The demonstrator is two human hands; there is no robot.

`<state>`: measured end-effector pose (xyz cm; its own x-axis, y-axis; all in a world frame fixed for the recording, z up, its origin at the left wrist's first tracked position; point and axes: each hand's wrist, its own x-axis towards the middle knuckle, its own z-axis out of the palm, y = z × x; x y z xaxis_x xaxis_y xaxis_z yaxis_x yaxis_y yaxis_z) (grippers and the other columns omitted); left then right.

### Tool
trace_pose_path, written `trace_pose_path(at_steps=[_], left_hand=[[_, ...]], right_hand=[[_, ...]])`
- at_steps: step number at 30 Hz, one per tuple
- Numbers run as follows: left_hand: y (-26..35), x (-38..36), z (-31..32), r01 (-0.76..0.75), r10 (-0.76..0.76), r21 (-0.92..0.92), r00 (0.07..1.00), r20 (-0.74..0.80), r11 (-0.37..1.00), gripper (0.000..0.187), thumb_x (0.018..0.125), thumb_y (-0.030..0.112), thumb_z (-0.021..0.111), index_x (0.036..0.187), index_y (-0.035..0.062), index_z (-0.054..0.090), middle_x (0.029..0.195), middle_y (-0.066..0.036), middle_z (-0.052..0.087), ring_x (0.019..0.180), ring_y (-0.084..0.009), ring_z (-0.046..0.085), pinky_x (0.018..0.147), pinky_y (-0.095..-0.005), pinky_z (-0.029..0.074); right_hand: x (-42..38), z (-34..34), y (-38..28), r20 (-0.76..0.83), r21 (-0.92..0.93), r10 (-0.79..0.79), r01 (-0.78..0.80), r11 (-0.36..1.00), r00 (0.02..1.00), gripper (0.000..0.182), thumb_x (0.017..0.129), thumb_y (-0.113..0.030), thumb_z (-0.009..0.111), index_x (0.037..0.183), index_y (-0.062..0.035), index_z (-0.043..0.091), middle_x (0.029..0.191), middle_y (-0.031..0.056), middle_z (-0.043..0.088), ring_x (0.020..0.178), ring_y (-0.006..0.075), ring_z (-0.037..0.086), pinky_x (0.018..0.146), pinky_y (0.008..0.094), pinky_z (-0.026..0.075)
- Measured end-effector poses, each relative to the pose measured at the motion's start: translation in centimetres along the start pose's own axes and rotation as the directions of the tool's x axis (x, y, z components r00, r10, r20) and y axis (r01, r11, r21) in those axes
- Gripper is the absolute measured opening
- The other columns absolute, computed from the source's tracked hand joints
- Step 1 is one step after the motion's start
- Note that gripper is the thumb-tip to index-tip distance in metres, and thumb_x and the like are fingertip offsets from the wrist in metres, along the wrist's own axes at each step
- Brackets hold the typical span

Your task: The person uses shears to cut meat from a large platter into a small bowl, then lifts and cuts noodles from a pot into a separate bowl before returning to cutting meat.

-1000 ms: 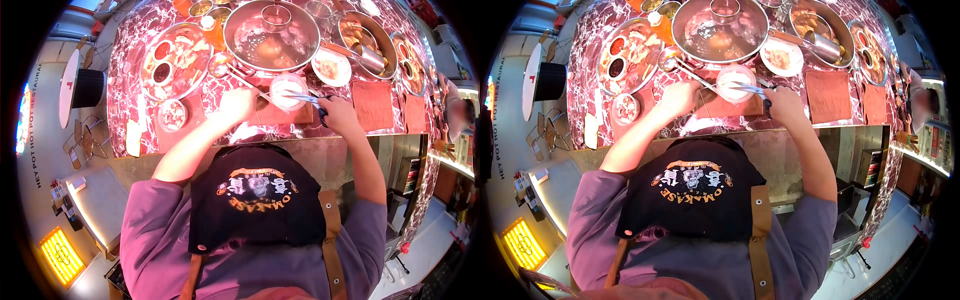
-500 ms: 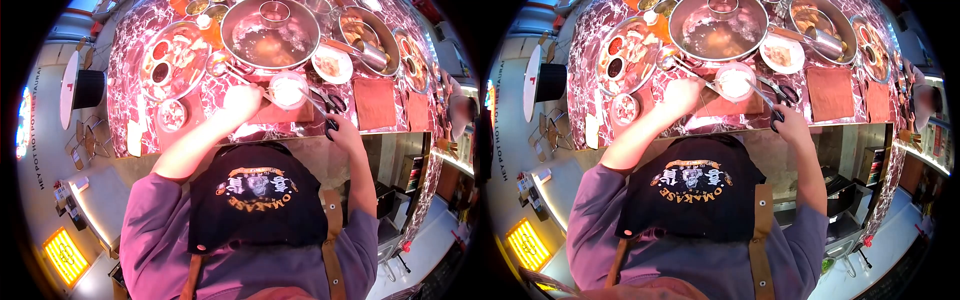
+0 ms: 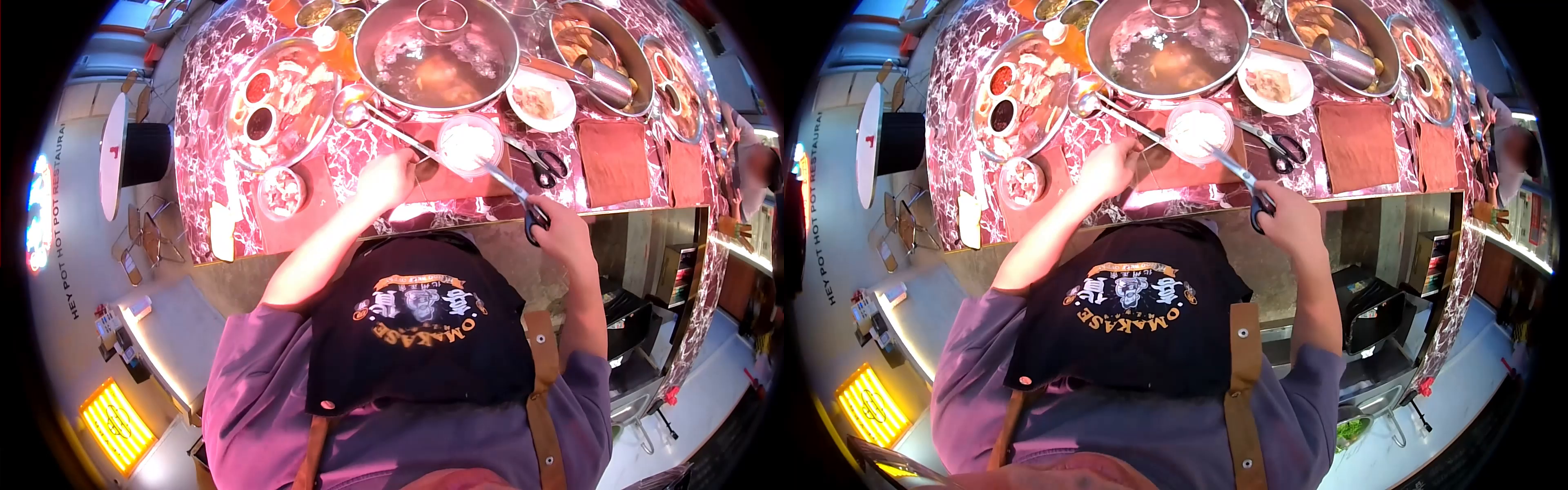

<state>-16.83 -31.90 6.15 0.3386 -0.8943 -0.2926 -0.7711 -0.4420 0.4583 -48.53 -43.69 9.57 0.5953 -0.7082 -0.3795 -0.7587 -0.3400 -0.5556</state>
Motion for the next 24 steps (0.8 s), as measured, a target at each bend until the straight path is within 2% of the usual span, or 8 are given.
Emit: trace_pose_path(at_steps=[4,9,12,15,17,19,21,24], left_hand=[[0.0,-0.3,0.9,0.024,-0.022,-0.133,1.0,0.02,0.991,0.023,0.092,0.022,0.054,0.106,0.0099,0.068,0.094,-0.021,0.071,0.09,-0.04,0.069,0.08,-0.0512,0.053],[-1.5,-1.0,1.5,0.096,-0.075,-0.229,0.992,0.101,0.969,0.023,0.095,0.017,0.058,0.111,0.004,0.067,0.077,-0.015,0.069,0.074,-0.0267,0.071,0.068,-0.0403,0.053],[-2.0,-1.4,1.6,0.197,-0.109,-0.45,0.971,0.213,0.871,0.02,0.098,0.011,0.054,0.112,0.0018,0.065,0.069,-0.007,0.064,0.061,-0.0156,0.062,0.057,-0.0325,0.049],[-1.6,-1.6,1.7,0.272,-0.093,-0.651,0.951,0.296,0.709,0.019,0.1,0.008,0.051,0.113,0.0024,0.064,0.067,-0.001,0.057,0.055,-0.0089,0.053,0.051,-0.0258,0.042],[-2.6,-1.3,4.1,0.278,0.01,-0.879,0.952,0.305,0.387,0.02,0.099,0.006,0.051,0.116,0.0043,0.062,0.067,0.0,0.055,0.052,-0.0082,0.049,0.049,-0.023,0.038],[-4.0,0.9,8.3,0.186,0.061,-0.881,0.97,0.235,0.436,0.017,0.098,0.01,0.055,0.11,0.003,0.064,0.073,-0.003,0.062,0.057,-0.0112,0.056,0.052,-0.0275,0.044],[-2.8,3.7,12.4,-0.131,-0.016,-0.573,0.97,-0.244,0.809,0.019,0.095,0.018,0.06,0.099,0.0018,0.068,0.076,-0.008,0.068,0.062,-0.0174,0.064,0.058,-0.0347,0.05],[-2.0,7.2,16.0,-0.018,-0.166,-0.649,0.961,-0.221,0.761,0.025,0.09,0.026,0.066,0.084,0.0022,0.07,0.077,-0.014,0.07,0.068,-0.0252,0.068,0.065,-0.0393,0.053]], right_hand=[[1.6,0.9,-1.1,0.142,0.069,-0.012,0.002,0.998,0.99,0.044,0.079,-0.018,0.064,0.124,-0.0158,0.065,0.099,0.0147,0.071,0.095,0.0344,0.068,0.083,0.0416,0.053],[3.1,1.9,1.7,0.018,0.21,0.092,-0.094,0.973,0.996,0.046,0.08,-0.015,0.065,0.126,-0.013,0.063,0.104,0.0164,0.071,0.096,0.0314,0.07,0.086,0.0388,0.053],[2.0,1.5,2.5,0.042,0.324,0.058,-0.068,0.944,0.997,0.052,0.078,0.006,0.06,0.13,-0.0051,0.062,0.086,0.0025,0.064,0.077,0.0089,0.058,0.07,0.0246,0.048],[1.4,1.4,2.1,0.075,0.472,0.022,-0.055,0.88,0.997,0.052,0.079,0.007,0.061,0.13,-0.0046,0.062,0.085,0.0012,0.063,0.076,0.0083,0.058,0.068,0.0242,0.047],[1.9,2.7,3.8,0.037,0.549,-0.006,-0.015,0.836,0.999,0.051,0.083,0.006,0.063,0.132,-0.0053,0.06,0.081,-0.0006,0.061,0.07,0.0071,0.055,0.063,0.0227,0.044],[1.9,3.1,4.1,-0.015,0.695,0.109,-0.068,0.716,0.994,0.049,0.086,0.001,0.068,0.133,-0.0078,0.059,0.086,-0.0009,0.064,0.073,0.0064,0.057,0.064,0.022,0.045],[1.9,3.7,4.8,-0.017,0.709,0.118,-0.071,0.701,0.993,0.047,0.09,-0.002,0.07,0.135,-0.0087,0.057,0.086,-0.0025,0.064,0.069,0.0039,0.054,0.058,0.0195,0.039],[1.2,4.6,4.5,-0.066,0.806,0.265,-0.105,0.582,0.962,0.044,0.093,-0.001,0.067,0.135,-0.0082,0.055,0.084,-0.0024,0.062,0.065,0.0036,0.051,0.054,0.0189,0.037]])
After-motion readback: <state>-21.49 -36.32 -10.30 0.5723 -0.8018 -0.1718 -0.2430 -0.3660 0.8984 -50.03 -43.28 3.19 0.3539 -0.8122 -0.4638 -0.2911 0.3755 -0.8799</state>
